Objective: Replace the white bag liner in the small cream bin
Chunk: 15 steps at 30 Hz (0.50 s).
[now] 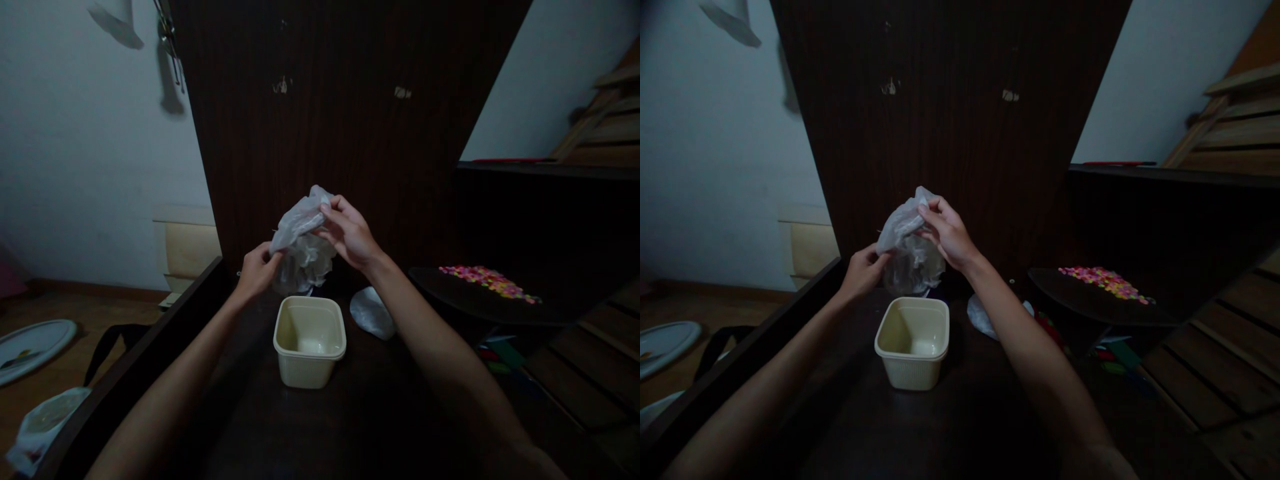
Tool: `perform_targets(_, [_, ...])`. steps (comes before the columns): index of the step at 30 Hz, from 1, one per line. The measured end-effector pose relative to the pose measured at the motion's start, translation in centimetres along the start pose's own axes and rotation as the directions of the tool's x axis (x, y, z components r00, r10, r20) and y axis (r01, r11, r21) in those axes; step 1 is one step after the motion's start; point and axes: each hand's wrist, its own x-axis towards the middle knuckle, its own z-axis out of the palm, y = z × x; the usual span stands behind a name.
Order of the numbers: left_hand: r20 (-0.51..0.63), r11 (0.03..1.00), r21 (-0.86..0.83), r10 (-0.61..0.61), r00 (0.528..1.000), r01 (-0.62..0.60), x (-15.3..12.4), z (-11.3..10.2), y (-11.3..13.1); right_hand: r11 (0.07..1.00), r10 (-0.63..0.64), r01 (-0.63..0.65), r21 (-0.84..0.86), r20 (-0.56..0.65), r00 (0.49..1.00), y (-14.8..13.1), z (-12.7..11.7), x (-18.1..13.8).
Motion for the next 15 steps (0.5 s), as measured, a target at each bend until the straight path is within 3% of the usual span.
perform_targets(4, [-0.12,0.994,-0.111,-0.013,0.993,0.0,2.5,-0.7,-0.2,0.989,-0.106,0.1,-0.11,-0.049,0.993,0.0,-2.1,-0.3])
perform_targets(9, [-0.226,0.971,-0.237,-0.013,0.974,-0.042,4.3,-0.8,0.6,0.919,-0.208,0.147,-0.367,-0.132,0.969,1.2,-4.5,-1.2])
perform_targets(13, [-0.179,0.92,-0.391,-0.058,0.982,-0.017,4.7,-0.1,1.9,0.814,-0.283,0.117,-0.569,-0.213,0.935,2.7,-5.5,-2.1])
perform_targets(15, [-0.116,0.9,-0.436,-0.073,0.991,0.016,4.5,0.3,2.4,0.746,-0.294,0.116,-0.655,-0.168,0.941,3.3,-5.7,-2.3])
